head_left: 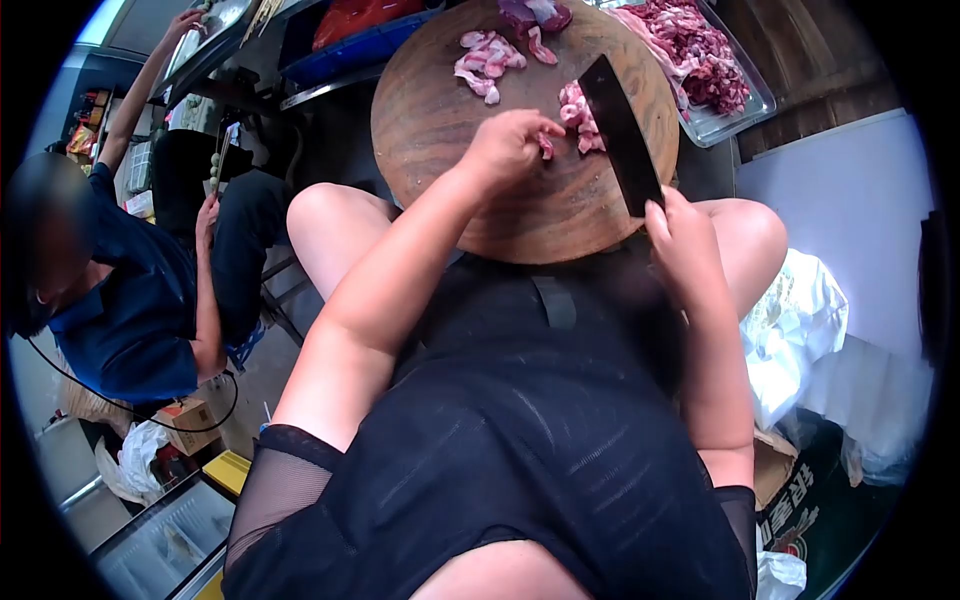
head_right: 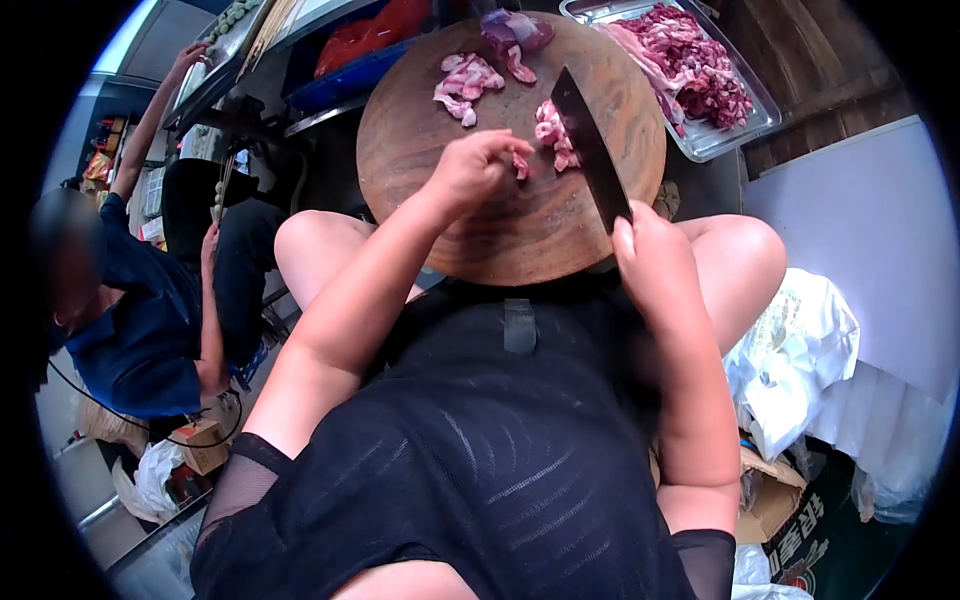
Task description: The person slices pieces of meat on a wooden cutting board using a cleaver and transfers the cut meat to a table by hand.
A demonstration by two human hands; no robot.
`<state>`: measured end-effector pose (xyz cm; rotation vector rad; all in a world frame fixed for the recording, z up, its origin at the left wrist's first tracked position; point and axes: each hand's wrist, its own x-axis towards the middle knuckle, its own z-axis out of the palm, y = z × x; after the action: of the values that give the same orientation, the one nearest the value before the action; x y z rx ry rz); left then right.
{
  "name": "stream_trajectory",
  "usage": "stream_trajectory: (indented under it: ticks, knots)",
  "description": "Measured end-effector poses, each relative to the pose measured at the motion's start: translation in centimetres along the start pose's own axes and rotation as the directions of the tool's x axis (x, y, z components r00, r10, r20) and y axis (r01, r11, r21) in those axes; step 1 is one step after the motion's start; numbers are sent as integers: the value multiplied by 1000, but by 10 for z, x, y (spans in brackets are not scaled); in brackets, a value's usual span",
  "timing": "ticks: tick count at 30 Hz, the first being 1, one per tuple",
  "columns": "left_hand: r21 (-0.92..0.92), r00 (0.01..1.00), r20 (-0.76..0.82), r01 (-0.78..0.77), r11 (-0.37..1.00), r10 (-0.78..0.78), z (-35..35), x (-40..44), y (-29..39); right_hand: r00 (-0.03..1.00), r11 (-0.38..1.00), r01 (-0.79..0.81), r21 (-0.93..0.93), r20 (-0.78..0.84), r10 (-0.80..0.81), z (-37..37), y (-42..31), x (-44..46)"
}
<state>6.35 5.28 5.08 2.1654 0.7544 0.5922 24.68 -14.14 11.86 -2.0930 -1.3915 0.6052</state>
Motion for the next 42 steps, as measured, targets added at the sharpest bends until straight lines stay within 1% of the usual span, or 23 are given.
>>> stream_trajectory:
  ticks: [1,3,5,6,7,9,11,13,15,16,17,18,19,21,22,23,25,27,29,35,37,41,42]
  knots:
    - [-59,991,-26,132,989,-134,-5,11,-4,999,996,-41,75,30,39,-4,0,-5]
    - [147,971,-237,62,987,-26,-20,33,-27,998,993,-32,117,64,24,-5,3,-12]
    - [473,967,-229,12,881,110,-40,49,-65,972,984,-21,174,233,-20,-4,0,-17]
    - [513,979,-127,205,833,-163,-50,49,-67,947,964,-118,238,318,38,2,0,-18]
    - [659,988,-128,149,737,-86,-58,46,-67,947,963,-121,242,318,40,6,-1,-17]
    - [672,924,-76,325,665,-374,-69,44,-54,946,969,-37,244,321,-45,13,-2,-14]
    - [683,901,4,314,659,-433,-81,40,-48,963,977,5,211,263,-61,21,8,-12]
    - [690,869,80,306,656,-489,-89,30,-51,957,962,-104,253,290,27,19,7,-8]
    - [552,975,83,129,824,-208,-89,15,-51,951,950,-158,270,302,73,15,-1,-8]
    - [547,974,84,130,827,-208,-87,12,-45,934,918,-245,312,331,136,15,-3,-8]
    - [188,929,128,321,928,-347,-85,8,-39,911,879,-329,346,363,198,15,-5,-8]
    - [-191,865,224,490,850,-448,-82,6,-28,913,891,-315,328,361,190,16,-5,-8]
    - [-409,844,284,536,738,-456,-77,2,-19,910,894,-320,314,365,197,18,-6,-8]
    - [-513,798,402,603,612,-449,-71,-5,0,893,856,-383,346,376,247,22,-5,-8]
    - [-495,760,464,648,578,-455,-65,-8,1,901,839,-374,394,370,227,25,-1,-9]
    - [-473,718,525,693,544,-457,-59,-12,-1,900,844,-375,384,369,232,27,0,-10]
    - [-287,605,558,783,552,-568,-44,-24,-9,926,840,-334,427,316,208,30,1,-13]
    - [-159,568,531,796,584,-629,-37,-35,-10,930,841,-324,433,307,200,30,-1,-16]
    - [-121,565,491,798,591,-663,-35,-39,-6,936,837,-313,448,294,192,31,-4,-16]
    - [-83,609,381,772,630,-695,-36,-44,-17,841,730,-461,504,510,179,52,-5,-4]
    - [31,737,221,650,759,-639,-39,-49,-26,858,773,-436,462,474,200,56,3,4]
    - [94,808,79,577,811,-584,-39,-61,-27,917,888,-319,331,346,200,34,-2,14]
    - [261,872,-3,474,841,-490,-38,-63,-27,916,888,-321,328,344,204,30,-3,15]
